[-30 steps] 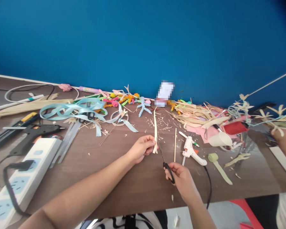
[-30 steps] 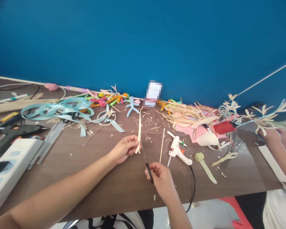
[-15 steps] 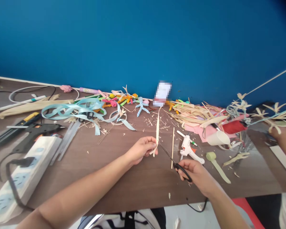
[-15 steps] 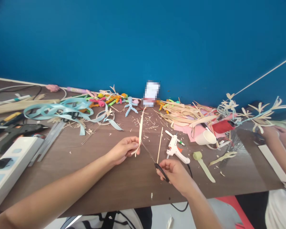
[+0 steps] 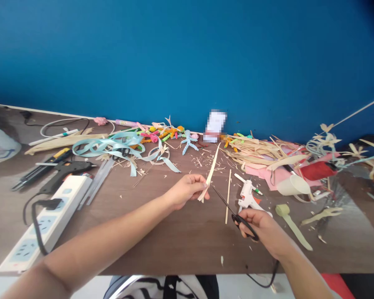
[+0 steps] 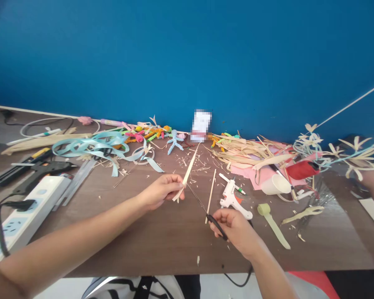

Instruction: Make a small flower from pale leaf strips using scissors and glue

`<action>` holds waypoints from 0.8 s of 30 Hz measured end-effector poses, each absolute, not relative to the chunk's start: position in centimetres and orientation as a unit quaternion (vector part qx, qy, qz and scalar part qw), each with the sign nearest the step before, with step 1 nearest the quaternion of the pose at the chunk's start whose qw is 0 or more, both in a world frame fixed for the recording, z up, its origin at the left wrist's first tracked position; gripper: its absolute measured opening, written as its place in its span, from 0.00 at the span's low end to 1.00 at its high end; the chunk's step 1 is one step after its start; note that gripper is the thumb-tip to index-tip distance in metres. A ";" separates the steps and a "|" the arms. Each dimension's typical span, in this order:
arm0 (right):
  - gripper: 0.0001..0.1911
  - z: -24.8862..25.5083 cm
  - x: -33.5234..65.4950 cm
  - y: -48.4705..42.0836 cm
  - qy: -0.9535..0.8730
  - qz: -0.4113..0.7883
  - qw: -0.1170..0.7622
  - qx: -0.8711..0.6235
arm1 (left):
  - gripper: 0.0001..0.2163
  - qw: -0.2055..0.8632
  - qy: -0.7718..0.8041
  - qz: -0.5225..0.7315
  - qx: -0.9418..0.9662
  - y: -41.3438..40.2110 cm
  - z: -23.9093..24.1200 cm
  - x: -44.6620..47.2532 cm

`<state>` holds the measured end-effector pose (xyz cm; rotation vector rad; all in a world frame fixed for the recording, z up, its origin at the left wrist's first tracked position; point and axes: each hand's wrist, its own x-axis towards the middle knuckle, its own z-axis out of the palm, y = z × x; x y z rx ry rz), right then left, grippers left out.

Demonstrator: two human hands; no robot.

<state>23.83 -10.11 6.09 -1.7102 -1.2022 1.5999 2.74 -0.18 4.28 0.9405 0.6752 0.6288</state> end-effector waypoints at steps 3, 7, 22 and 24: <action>0.10 6.3 24.3 -10.1 -0.446 0.590 0.248 -0.625 | 0.06 0.779 0.321 0.277 0.462 0.3 5.1 2.6; 0.10 6.8 24.3 -10.4 -0.443 0.613 0.259 -0.601 | 0.05 0.759 0.340 0.258 0.491 0.7 6.1 2.6; 0.09 6.3 24.1 -10.2 -0.438 0.628 0.241 -0.596 | 0.06 0.677 0.349 0.154 0.629 1.3 7.6 1.8; 0.09 6.5 24.2 -9.9 -0.447 0.626 0.225 -0.599 | 0.06 0.666 0.342 0.134 0.649 1.6 7.6 1.6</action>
